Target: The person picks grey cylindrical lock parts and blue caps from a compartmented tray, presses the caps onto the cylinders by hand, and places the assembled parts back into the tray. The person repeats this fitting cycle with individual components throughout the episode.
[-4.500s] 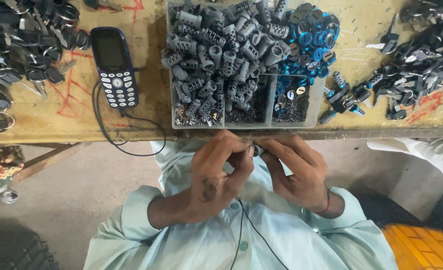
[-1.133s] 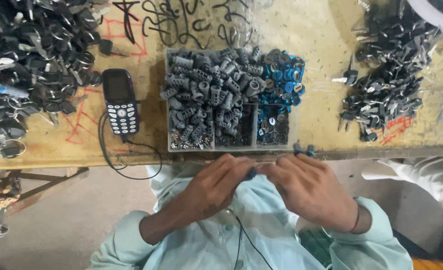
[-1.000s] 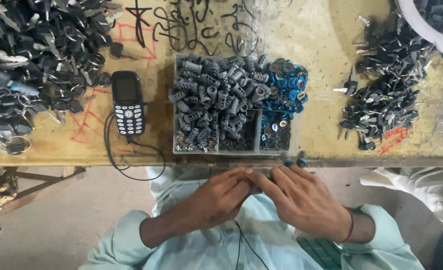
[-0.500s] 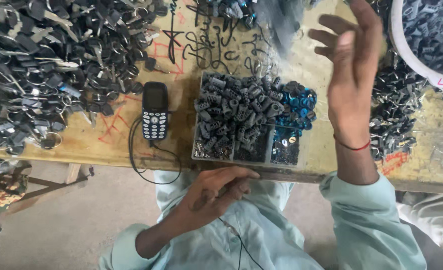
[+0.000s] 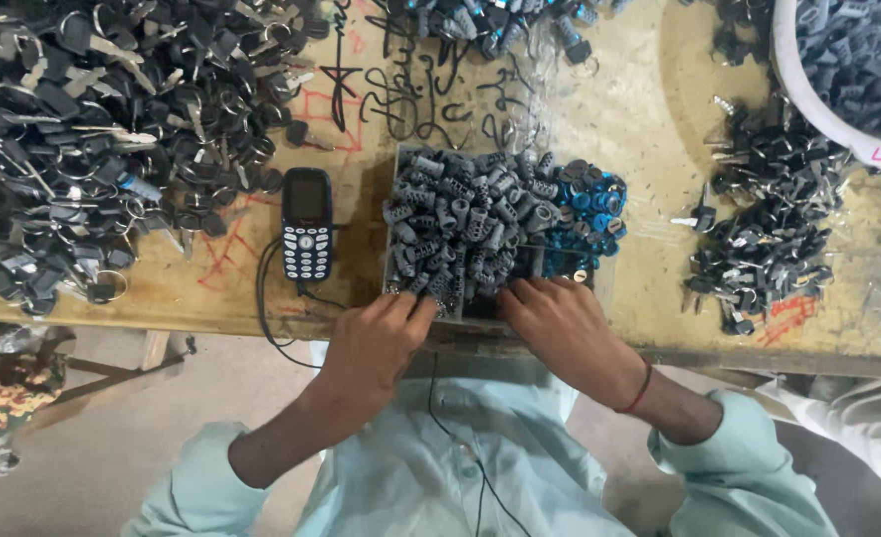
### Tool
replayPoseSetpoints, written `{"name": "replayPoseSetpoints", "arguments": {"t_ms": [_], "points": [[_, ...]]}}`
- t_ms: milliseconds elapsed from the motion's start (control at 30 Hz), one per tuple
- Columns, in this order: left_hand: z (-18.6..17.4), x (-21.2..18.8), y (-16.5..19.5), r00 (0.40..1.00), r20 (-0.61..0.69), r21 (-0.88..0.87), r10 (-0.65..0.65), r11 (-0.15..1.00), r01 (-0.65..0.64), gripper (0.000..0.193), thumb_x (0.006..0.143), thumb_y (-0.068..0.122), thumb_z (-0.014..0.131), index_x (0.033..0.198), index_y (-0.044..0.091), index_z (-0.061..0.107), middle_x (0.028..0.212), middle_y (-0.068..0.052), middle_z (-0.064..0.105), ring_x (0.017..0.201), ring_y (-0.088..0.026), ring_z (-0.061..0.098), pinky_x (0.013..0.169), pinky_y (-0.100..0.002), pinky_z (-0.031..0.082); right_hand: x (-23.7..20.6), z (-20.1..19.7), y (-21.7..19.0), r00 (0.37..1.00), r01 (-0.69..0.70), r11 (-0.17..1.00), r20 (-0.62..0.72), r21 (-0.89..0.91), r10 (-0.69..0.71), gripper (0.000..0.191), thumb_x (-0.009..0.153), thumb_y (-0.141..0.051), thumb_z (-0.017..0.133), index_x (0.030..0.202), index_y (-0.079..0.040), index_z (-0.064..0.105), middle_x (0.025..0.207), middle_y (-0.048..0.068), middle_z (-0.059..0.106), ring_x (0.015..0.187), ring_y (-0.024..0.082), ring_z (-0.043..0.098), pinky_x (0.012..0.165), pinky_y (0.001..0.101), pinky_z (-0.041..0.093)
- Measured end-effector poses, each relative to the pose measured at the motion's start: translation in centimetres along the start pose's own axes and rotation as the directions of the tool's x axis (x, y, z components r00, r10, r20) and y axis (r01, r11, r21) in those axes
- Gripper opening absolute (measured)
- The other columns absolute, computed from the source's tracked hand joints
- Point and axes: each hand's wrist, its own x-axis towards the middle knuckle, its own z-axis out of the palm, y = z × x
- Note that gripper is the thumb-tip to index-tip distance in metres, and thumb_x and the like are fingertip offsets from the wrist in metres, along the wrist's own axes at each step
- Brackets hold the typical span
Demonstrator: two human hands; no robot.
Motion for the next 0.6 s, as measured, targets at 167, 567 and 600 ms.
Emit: {"name": "replayPoseSetpoints", "arguments": {"t_ms": [167,567,600], "points": [[0.0,0.5,0.2,0.99,0.012,0.256,0.14,0.957,-0.138,0.042,0.063,0.001,0.07,0.104,0.003,0.063,0.091,-0.008,0.065,0.089,-0.024,0.069,0.063,-0.032,0.056,-0.3,-0.9,0.0,0.999,0.043,0.999,-0.021,-0.029,-0.044,0.019,0.078,-0.014,0.062,0.095,-0.007,0.066,0.086,0.007,0.062,0.084,0.025,0.065,0.07,0.0398,0.05],[-0.5,1.1,-0.4,0.963,0.042,0.493,0.265,0.833,-0.251,0.028,0.072,0.012,0.07,0.099,0.006,0.064,0.08,0.0,0.062,0.08,-0.014,0.067,0.054,-0.026,0.053,-0.4,-1.3,0.4,0.999,0.045,0.993,0.011,-0.112,-0.044,0.021,0.076,-0.013,0.062,0.096,-0.007,0.066,0.087,0.006,0.06,0.085,0.023,0.063,0.07,0.0367,0.049],[-0.6,1.1,-0.5,0.961,0.091,0.501,0.263,0.821,-0.272,0.026,0.072,0.011,0.069,0.097,0.006,0.064,0.081,0.0,0.062,0.08,-0.014,0.067,0.054,-0.026,0.053,-0.4,-1.3,0.4,0.999,0.047,0.991,0.023,-0.125,-0.044,0.021,0.076,-0.013,0.062,0.096,-0.006,0.066,0.087,0.006,0.06,0.085,0.023,0.064,0.071,0.0365,0.049]]}}
